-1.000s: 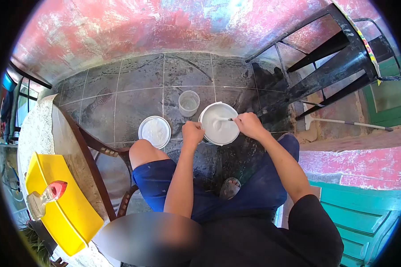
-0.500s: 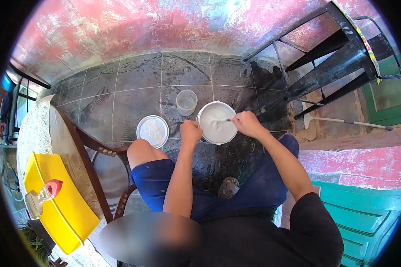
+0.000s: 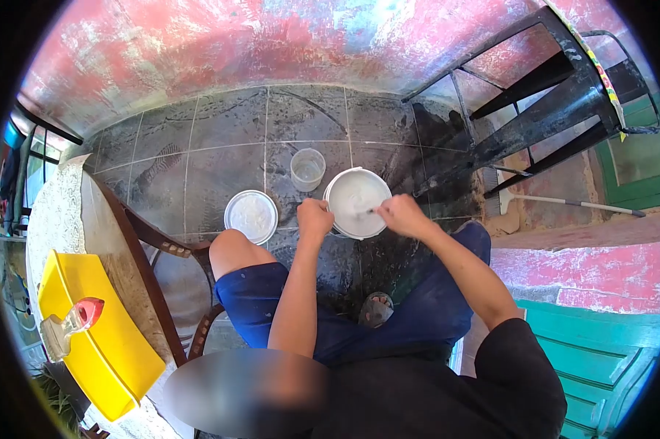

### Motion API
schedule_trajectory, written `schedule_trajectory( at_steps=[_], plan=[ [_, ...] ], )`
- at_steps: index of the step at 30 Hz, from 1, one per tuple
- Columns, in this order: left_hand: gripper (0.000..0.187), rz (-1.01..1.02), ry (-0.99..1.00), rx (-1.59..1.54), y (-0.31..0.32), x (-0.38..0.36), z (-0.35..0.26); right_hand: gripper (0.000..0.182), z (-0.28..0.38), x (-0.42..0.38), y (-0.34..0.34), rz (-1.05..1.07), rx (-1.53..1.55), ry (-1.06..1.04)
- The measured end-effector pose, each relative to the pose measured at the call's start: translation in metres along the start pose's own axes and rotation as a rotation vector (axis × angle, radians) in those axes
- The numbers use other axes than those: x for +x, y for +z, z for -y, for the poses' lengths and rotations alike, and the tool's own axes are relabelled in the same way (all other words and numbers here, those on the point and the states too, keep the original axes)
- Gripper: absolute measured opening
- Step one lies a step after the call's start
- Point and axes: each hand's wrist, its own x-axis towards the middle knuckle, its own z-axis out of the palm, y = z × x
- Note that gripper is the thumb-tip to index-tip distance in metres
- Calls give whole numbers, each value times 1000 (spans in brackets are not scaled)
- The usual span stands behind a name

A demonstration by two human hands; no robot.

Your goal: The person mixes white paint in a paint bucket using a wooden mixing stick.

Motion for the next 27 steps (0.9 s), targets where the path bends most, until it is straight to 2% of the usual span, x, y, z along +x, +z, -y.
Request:
schedule_trajectory(
  at_steps=[2, 3, 7, 8, 11, 12, 14, 16, 18, 20, 22, 23, 24, 27],
  plan=[
    [7, 12, -27, -20, -4, -4, -8, 37, -9, 9, -7, -156, 41, 153],
    [6, 19, -51, -38, -8, -3, -12, 37, -12, 8, -1, -158, 4, 187],
    [9, 34, 11, -23, -4, -1, -3, 36, 2, -6, 5, -13, 0, 2],
    [9, 27, -7, -24, -3, 0, -3, 36, -1, -3, 3, -6, 4, 9],
    [9, 8, -8, -24, -2, -2, -4, 37, -10, 8, 2, -177, 38, 191],
    [9, 1, 4, -24, -2, -1, -3, 37, -9, 3, 8, -182, 39, 186],
    [9, -15, 4, -25, -3, 3, -3, 38, 1, -4, 14, -4, -40, 80],
    [9, -5, -8, -29, 3, -3, 2, 38, -1, -2, 11, -7, 35, 39],
    [9, -40, 4, -28, 6, 0, 3, 38, -6, 9, -1, -128, 66, 212],
    [9, -20, 3, -26, 1, -1, -1, 38, -16, 7, 13, -196, 19, 202],
    [9, -3, -7, -25, -3, 2, -1, 40, -16, 1, 28, -30, -77, 137],
    [9, -18, -16, -38, -1, 3, 0, 40, -3, -2, 17, -7, -26, 60],
    [9, -28, -24, -51, 2, 0, 1, 40, -1, 0, 12, 1, -23, 67],
    [10, -3, -37, -32, 1, 1, 0, 38, -8, 16, 1, -175, 50, 228]
  ],
)
